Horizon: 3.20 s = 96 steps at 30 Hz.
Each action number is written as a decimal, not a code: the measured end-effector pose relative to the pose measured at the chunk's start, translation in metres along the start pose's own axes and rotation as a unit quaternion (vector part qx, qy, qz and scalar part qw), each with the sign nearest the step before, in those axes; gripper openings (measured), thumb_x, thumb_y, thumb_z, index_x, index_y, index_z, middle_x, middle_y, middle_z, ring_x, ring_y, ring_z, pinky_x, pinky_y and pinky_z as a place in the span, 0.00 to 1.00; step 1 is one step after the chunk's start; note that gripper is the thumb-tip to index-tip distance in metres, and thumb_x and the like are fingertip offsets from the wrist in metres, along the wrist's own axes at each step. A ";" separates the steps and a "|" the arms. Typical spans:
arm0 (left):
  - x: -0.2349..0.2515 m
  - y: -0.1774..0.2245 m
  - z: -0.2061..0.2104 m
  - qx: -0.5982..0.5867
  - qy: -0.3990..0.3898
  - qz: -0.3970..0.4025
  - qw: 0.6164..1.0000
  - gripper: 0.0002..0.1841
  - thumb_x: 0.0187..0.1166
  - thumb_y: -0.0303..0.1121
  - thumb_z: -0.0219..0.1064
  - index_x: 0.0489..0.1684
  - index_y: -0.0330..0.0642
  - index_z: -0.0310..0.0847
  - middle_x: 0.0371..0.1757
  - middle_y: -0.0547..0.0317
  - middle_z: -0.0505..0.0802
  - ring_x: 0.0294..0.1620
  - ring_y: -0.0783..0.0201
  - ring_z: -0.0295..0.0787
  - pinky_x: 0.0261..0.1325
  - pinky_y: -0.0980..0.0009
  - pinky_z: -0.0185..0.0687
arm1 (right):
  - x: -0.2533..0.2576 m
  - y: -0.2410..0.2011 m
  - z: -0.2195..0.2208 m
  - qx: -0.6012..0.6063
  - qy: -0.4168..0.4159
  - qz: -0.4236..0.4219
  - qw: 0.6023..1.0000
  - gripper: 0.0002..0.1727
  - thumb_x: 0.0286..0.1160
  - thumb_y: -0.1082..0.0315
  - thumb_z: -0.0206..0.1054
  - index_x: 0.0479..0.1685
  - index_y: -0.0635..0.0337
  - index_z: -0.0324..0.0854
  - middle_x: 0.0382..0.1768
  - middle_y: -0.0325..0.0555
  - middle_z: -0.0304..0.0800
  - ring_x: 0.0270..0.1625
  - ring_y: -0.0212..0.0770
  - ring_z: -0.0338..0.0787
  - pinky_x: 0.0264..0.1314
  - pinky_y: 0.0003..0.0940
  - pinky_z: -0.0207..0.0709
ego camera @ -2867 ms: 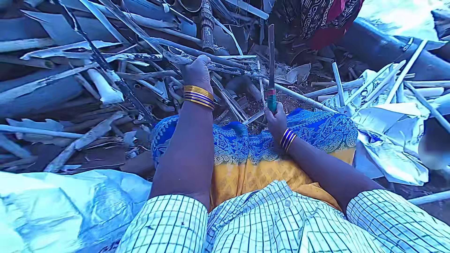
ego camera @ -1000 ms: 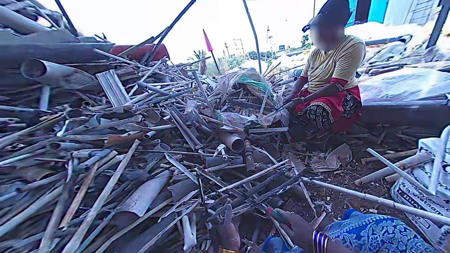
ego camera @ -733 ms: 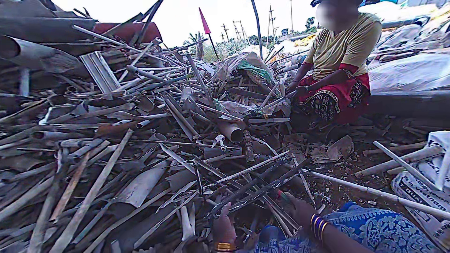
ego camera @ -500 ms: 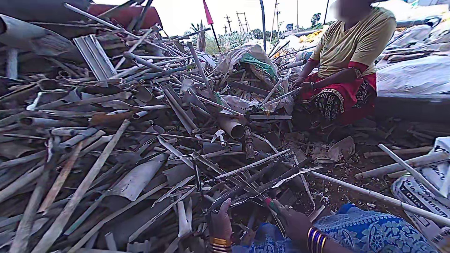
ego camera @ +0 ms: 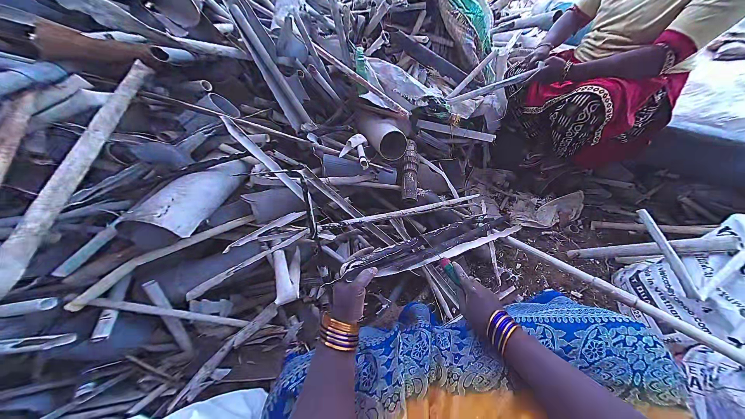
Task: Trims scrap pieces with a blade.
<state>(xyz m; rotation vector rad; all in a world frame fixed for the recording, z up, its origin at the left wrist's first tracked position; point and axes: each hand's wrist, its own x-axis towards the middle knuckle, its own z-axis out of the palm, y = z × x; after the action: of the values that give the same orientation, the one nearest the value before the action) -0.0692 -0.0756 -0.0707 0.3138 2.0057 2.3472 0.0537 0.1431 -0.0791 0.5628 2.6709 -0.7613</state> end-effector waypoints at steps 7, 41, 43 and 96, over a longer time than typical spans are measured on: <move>0.003 0.001 -0.004 0.012 -0.016 0.005 1.000 0.23 0.61 0.17 0.64 0.60 0.27 0.79 0.52 0.59 0.94 0.54 0.73 0.91 0.61 0.75 0.86 | -0.010 -0.004 0.000 0.022 0.026 -0.046 0.998 0.33 0.94 0.59 0.48 0.97 0.53 0.47 0.66 0.68 0.86 0.65 0.65 0.89 0.70 0.59 0.77; 0.039 0.007 0.009 -0.222 0.230 -0.164 0.933 0.17 0.78 0.16 0.62 0.62 0.38 0.72 0.45 0.50 0.86 0.38 0.60 0.90 0.43 0.64 0.91 | -0.025 0.015 -0.011 -0.073 -0.046 0.069 0.994 0.34 0.96 0.57 0.44 0.98 0.47 0.41 0.66 0.63 0.87 0.68 0.62 0.88 0.72 0.58 0.76; 0.041 0.006 0.009 -0.221 0.232 -0.160 0.934 0.17 0.80 0.19 0.62 0.64 0.39 0.71 0.47 0.51 0.87 0.40 0.61 0.91 0.44 0.64 0.91 | -0.052 0.009 0.004 -0.112 0.000 -0.030 0.993 0.32 0.93 0.59 0.47 0.96 0.49 0.52 0.53 0.64 0.92 0.54 0.64 0.93 0.57 0.58 0.83; 0.020 0.010 -0.008 -0.040 -0.250 0.061 0.966 0.31 0.66 0.13 0.67 0.75 0.34 0.74 0.71 0.60 0.87 0.65 0.73 0.86 0.67 0.75 0.84 | -0.043 0.016 -0.035 -0.096 0.005 0.011 0.995 0.34 0.93 0.60 0.49 0.97 0.50 0.49 0.57 0.65 0.91 0.60 0.65 0.90 0.66 0.62 0.78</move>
<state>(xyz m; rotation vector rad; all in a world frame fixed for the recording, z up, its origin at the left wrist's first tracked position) -0.0891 -0.0820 -0.0600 0.9414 1.6853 2.1180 0.0925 0.1622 -0.0409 0.5465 2.7032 -0.4886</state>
